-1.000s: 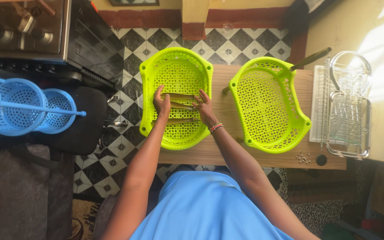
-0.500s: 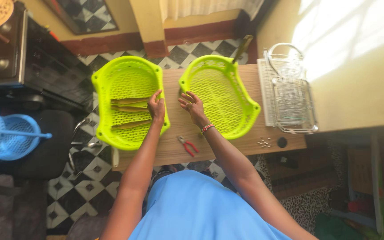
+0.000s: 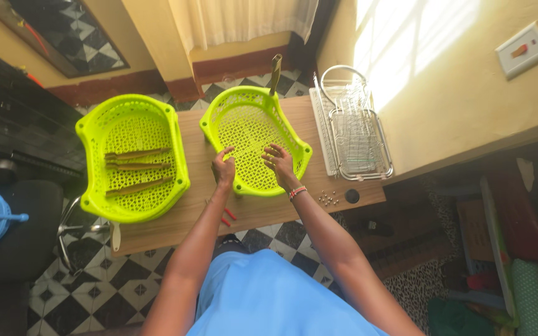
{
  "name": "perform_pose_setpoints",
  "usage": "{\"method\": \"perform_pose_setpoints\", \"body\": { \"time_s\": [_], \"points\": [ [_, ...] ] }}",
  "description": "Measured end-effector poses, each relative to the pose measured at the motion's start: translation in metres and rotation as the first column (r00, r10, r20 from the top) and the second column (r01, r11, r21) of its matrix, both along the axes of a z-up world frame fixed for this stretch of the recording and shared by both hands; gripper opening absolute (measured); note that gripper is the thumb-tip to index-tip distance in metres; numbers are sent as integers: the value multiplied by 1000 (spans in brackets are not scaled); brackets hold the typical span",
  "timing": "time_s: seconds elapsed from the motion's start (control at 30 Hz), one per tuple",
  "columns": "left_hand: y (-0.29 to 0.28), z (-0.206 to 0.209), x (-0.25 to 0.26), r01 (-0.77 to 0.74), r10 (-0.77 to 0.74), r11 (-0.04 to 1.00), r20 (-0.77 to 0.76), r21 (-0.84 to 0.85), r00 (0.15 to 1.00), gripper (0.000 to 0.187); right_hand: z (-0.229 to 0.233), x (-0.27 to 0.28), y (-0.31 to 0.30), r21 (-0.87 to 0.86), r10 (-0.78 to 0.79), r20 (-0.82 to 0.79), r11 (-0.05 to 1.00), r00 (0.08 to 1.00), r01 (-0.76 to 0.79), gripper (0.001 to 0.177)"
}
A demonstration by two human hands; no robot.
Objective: The person inserts metal rods into holes on green plastic baskets, then removes them and places the rods into another basket. The person also moves a three-tiered orange basket unit onto the table.
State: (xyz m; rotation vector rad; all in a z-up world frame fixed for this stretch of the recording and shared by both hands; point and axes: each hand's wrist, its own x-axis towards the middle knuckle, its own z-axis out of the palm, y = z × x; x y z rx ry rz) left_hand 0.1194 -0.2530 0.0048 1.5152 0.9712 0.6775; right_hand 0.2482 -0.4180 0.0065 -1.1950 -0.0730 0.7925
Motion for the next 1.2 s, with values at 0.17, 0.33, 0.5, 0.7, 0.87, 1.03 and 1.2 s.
{"method": "perform_pose_setpoints", "body": {
  "time_s": [0.17,0.33,0.5,0.7,0.87,1.03,1.2],
  "points": [
    [-8,-10,21,8,-9,999,-22,-44,1000,39,-12,20,-11,-65,-40,-24,997,999,38,50],
    [9,-19,53,19,-36,994,-161,-107,986,37,-20,47,5,-119,-46,-32,992,998,42,50],
    [20,-33,91,87,-90,984,11,158,996,37,-25,87,15,-104,-32,-14,994,999,31,47],
    [31,-45,125,139,-144,989,-95,-58,985,40,-29,130,26,-89,-131,-112,989,985,121,47],
    [47,-54,158,193,-182,981,-252,20,950,42,-30,170,49,-105,-101,-74,990,992,92,47],
    [46,-75,188,248,-169,919,-261,308,950,53,-32,223,69,-14,-63,149,998,987,66,51],
    [49,-65,240,240,-215,876,-108,419,971,66,-13,260,99,-136,118,523,989,844,-54,57]
  ]
}}
